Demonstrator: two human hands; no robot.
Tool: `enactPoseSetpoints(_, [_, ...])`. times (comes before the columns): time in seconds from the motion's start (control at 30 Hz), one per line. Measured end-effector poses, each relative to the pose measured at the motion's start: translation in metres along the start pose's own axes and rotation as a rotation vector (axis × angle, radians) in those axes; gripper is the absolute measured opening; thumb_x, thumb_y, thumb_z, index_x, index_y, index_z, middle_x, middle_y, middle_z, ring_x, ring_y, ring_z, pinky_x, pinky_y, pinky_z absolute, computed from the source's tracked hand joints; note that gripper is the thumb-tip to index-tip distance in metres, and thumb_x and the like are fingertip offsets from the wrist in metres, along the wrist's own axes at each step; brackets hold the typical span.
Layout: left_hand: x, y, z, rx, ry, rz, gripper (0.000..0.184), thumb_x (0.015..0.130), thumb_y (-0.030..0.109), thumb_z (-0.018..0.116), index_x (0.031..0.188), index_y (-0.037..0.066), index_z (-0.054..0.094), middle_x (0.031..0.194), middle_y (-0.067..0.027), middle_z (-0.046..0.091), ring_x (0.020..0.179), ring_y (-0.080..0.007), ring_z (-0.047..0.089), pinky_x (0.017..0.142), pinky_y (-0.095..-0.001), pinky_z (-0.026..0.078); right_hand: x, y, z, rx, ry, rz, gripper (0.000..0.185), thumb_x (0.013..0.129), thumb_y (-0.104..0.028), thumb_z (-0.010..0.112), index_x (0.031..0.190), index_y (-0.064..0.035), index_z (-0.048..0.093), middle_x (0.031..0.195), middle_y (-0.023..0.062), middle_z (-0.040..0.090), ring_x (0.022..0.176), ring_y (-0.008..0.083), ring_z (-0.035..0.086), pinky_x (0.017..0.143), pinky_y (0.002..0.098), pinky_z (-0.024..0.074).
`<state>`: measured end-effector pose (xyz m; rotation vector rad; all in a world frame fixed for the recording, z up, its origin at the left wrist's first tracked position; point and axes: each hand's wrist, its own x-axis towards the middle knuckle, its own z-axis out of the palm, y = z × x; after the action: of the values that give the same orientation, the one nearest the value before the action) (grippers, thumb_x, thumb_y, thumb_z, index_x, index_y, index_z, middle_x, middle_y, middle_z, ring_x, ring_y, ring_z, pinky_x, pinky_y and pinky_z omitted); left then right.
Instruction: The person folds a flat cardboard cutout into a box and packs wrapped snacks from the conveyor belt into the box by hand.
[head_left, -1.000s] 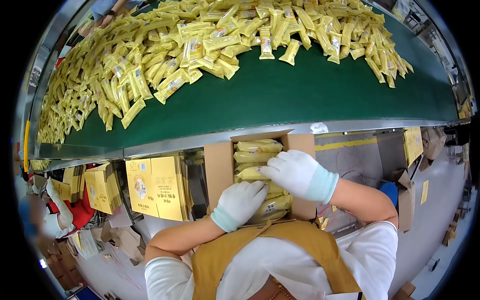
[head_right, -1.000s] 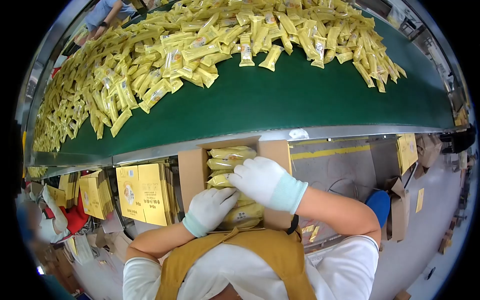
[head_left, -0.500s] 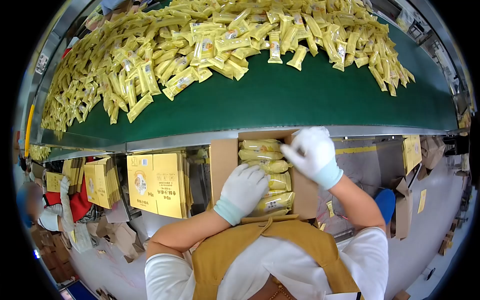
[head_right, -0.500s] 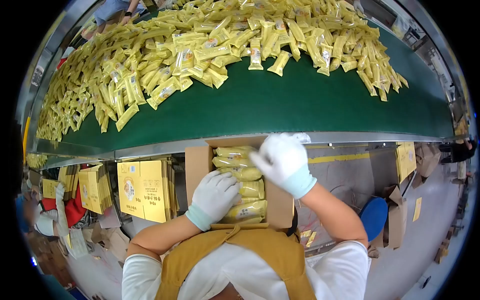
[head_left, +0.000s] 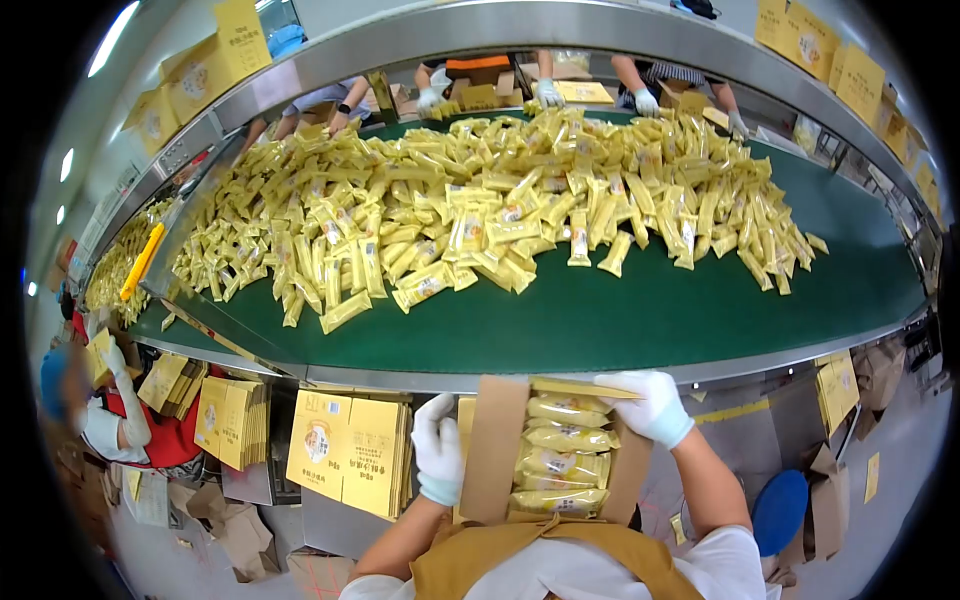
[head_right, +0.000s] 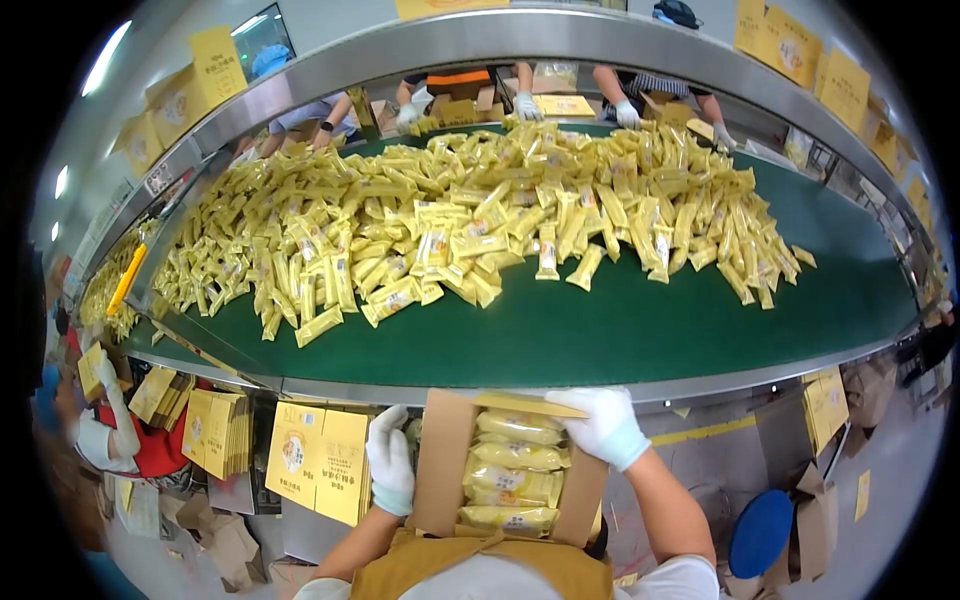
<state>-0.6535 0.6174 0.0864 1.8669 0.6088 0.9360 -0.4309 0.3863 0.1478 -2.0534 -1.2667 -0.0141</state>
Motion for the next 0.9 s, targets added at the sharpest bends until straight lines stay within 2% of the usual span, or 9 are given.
enactPoseSetpoints(0.13, [-0.01,-0.044,-0.014,-0.112,-0.229,-0.395,0.03,0.104,0.022,0.048,0.115,-0.001,0.064,0.1,-0.0116,0.07,0.091,-0.0191,0.066,0.08,-0.0352,0.054,0.003,0.018,-0.017,0.038,0.155,0.522,0.024,0.086,-0.027,0.073,0.097,-0.006,0.077,0.089,0.0198,0.072,0.081,0.0374,0.07,0.071,0.0391,0.0565])
enactPoseSetpoints(0.2, [-0.033,-0.1,-0.007,0.103,-0.637,-0.378,0.045,0.097,0.014,0.06,0.14,0.002,0.05,0.124,-0.0173,0.065,0.095,-0.0236,0.068,0.079,-0.0352,0.057,-0.003,0.069,-0.003,-0.187,0.068,0.683,0.032,0.088,-0.035,0.07,0.096,-0.0041,0.075,0.088,0.0232,0.071,0.083,0.0418,0.068,0.072,0.0433,0.056])
enactPoseSetpoints(0.37, [-0.034,-0.024,0.05,-0.411,-0.76,-0.577,0.117,0.086,-0.001,0.072,0.157,0.017,-0.019,0.151,-0.019,0.038,0.119,-0.0275,0.06,0.102,-0.0401,0.052,0.012,0.068,-0.008,-0.086,-0.045,0.45,0.039,0.092,-0.037,0.064,0.092,0.001,0.072,0.084,0.0275,0.068,0.084,0.044,0.066,0.072,0.0475,0.0553])
enactPoseSetpoints(0.43, [-0.034,-0.027,0.071,-0.518,-0.565,-0.375,0.119,0.086,0.001,0.074,0.156,0.016,-0.022,0.151,-0.0185,0.036,0.127,-0.0278,0.053,0.107,-0.0416,0.048,0.015,0.062,-0.003,-0.102,-0.043,0.429,0.041,0.093,-0.037,0.062,0.085,0.0025,0.071,0.078,0.0286,0.066,0.079,0.0452,0.066,0.07,0.0491,0.0547])
enactPoseSetpoints(0.53, [-0.004,-0.031,0.079,-0.535,-0.44,-0.181,0.115,0.087,0.003,0.074,0.156,0.011,-0.017,0.148,-0.0178,0.039,0.129,-0.0267,0.05,0.106,-0.0422,0.048,0.03,0.041,-0.012,-0.129,0.048,0.33,0.051,0.095,-0.033,0.062,0.064,0.0074,0.062,0.065,0.0294,0.059,0.062,0.0478,0.059,0.056,0.0499,0.0477])
enactPoseSetpoints(0.63, [0.058,-0.031,0.057,-0.347,-0.407,-0.048,0.106,0.084,0.017,0.078,0.155,0.003,0.001,0.137,-0.0186,0.05,0.12,-0.0259,0.056,0.098,-0.0414,0.051,0.07,-0.02,-0.055,0.151,0.212,0.357,0.041,0.094,-0.024,0.066,0.068,0.0075,0.06,0.054,0.019,0.054,0.047,0.0164,0.05,0.049,0.038,0.0396])
enactPoseSetpoints(0.7, [0.122,-0.021,0.04,-0.151,-0.351,0.082,0.104,0.081,0.029,0.081,0.154,-0.002,0.015,0.128,-0.0196,0.058,0.112,-0.0257,0.062,0.092,-0.0408,0.053,0.102,-0.01,-0.078,0.302,0.347,0.122,0.034,0.098,-0.023,0.059,0.078,0.0049,0.062,0.06,0.001,0.053,0.06,0.0068,0.042,0.05,0.0318,0.0351])
enactPoseSetpoints(0.83, [0.296,0.064,0.023,-0.345,-0.102,0.275,0.079,0.09,0.041,0.068,0.148,0.001,0.031,0.128,-0.0157,0.059,0.113,-0.0238,0.058,0.098,-0.0376,0.047,0.222,-0.051,-0.124,0.46,0.385,-0.326,0.05,0.105,-0.022,0.04,0.146,0.0071,0.044,0.144,0.0141,0.052,0.133,0.0249,0.049,0.113,0.0378,0.0361])
enactPoseSetpoints(0.9, [0.384,0.116,0.021,-0.445,-0.008,0.404,0.07,0.095,0.046,0.061,0.145,0.003,0.039,0.127,-0.0138,0.06,0.114,-0.0229,0.057,0.101,-0.0361,0.044,0.293,-0.049,-0.138,0.31,0.55,-0.501,0.044,0.105,-0.02,0.047,0.142,0.004,0.047,0.136,0.0128,0.057,0.123,0.0201,0.053,0.106,0.0348,0.041])
